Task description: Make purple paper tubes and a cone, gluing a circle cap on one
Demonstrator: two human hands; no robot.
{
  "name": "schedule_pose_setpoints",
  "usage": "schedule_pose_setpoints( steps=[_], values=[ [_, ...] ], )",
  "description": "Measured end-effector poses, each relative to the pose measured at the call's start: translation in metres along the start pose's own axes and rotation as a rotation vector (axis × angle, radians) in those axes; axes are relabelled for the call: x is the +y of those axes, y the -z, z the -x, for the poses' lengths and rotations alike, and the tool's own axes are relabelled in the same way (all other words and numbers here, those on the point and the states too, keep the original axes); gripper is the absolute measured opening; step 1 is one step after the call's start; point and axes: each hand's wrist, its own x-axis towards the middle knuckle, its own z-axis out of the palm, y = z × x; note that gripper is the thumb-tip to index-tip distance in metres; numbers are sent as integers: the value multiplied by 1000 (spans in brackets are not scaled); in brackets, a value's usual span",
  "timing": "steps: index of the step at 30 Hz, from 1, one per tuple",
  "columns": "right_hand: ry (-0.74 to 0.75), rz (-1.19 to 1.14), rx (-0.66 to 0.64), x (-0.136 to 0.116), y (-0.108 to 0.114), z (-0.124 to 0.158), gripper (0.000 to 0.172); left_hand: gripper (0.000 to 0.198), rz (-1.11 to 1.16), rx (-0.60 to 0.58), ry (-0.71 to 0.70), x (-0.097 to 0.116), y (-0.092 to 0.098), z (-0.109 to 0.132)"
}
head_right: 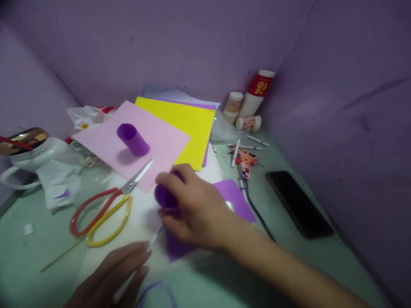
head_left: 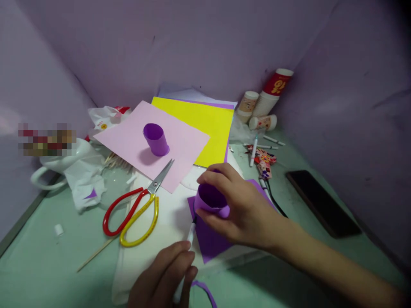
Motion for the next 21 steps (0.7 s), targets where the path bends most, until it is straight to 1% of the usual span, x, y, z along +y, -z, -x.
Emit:
schedule_pose_setpoints(
  steps=[3,10,13,16,18,21],
  values=[
    [-3,-5,-11,1,1,0,44,20,-16,5,-50,6,-1,1],
    [18,14,-5,2,1,0,45,18,-114,28,9,15,-1,-3],
    [21,15,-1,1,1,0,43,16,-163,64,32,16,-1,-6],
    [28,16,5,1,1,0,43,15,-203,95,-13,18,-6,-9],
    [36,24,5,2,1,0,44,13,-217,91,-51,22,-11,-9],
    [58,46,9,4,0,1,45,14,-215,96,-28,29,-17,-7]
  ],
)
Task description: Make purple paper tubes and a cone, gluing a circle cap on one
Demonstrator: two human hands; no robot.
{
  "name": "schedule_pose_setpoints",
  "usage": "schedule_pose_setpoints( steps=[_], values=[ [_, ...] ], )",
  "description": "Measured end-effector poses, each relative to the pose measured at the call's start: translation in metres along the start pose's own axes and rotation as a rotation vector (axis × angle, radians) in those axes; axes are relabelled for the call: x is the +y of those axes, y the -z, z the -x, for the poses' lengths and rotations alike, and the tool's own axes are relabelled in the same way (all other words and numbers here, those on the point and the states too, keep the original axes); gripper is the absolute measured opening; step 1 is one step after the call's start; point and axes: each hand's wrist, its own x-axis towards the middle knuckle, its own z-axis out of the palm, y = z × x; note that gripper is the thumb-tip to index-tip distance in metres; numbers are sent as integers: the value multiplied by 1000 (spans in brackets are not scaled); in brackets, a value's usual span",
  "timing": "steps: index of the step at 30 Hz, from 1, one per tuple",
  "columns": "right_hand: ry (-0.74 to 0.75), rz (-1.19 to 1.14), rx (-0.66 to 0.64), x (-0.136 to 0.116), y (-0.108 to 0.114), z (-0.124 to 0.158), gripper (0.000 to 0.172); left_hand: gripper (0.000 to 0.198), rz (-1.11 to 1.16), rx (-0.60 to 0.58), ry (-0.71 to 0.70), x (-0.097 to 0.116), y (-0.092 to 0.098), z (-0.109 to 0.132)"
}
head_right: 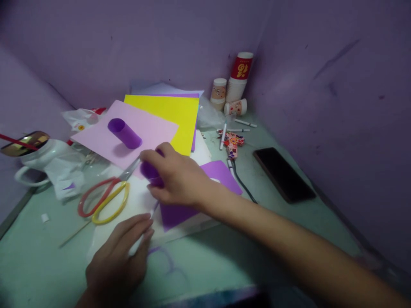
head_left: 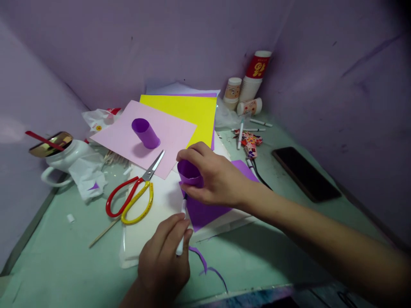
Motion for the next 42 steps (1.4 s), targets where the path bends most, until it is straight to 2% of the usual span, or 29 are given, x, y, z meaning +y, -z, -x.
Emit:
schedule_pose_setpoints(
  steps=[3,10,13,16,19,22,26,34,42],
  values=[
    [15,12,2,2,-1,0,45,16,25,-36,23,6,2,3],
    [-25,5,-46,1,4,2,46,19,186,-97,-121,15,16,-5],
    [-25,-19,-53,0,7,2,45,17,169,-99,-154,26,7,-11],
    [-35,1,-65,1,8,0,46,16,84,-35,-196,34,-11,-16],
    [-25,24,-88,2,8,-2,47,19,33,26,-280,33,-29,-20],
    [-19,36,-66,3,7,-1,45,26,24,13,-329,28,-38,-21],
    [-6,38,-35,3,5,1,40,32,28,-12,-324,25,-39,-19],
    [10,64,-57,5,4,-1,44,28,21,43,-374,28,-41,-21],
    [-5,74,-60,3,4,-1,47,19,8,69,-309,31,-35,-12]
  ],
)
